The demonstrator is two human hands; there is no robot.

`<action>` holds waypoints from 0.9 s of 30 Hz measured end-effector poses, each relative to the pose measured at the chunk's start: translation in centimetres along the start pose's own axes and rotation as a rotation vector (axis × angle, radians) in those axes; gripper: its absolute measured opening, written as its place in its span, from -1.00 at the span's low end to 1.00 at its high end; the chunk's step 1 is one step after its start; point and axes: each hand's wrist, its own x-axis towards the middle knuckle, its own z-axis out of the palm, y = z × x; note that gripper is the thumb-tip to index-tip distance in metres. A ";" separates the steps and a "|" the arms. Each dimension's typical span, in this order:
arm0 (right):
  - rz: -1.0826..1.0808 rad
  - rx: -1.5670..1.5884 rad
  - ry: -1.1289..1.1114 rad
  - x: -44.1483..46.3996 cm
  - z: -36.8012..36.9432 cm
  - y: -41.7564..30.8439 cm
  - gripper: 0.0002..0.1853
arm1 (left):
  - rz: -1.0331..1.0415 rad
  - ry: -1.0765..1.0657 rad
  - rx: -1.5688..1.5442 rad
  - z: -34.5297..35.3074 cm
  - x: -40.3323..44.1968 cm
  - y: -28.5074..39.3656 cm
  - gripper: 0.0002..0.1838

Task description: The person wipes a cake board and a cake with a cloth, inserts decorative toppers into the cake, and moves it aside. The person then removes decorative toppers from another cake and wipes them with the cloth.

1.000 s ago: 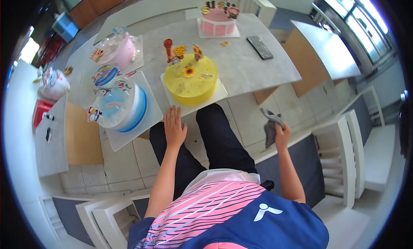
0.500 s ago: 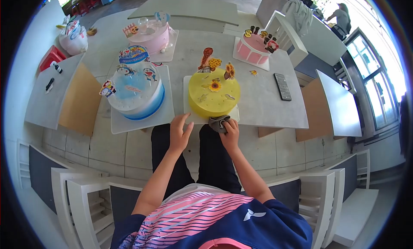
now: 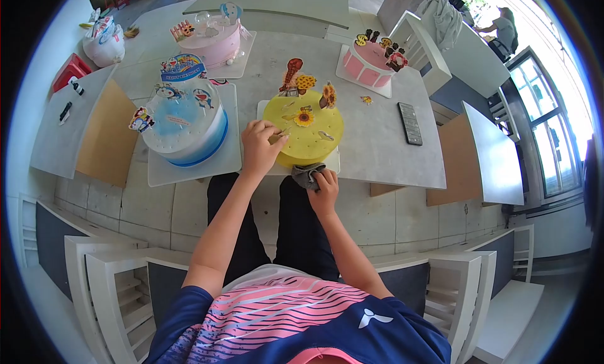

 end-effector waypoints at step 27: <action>0.737 1.251 -0.120 4.5 -2.5 -7.5 -0.70 | -0.618 -0.097 -0.718 -2.2 -4.8 6.4 -0.80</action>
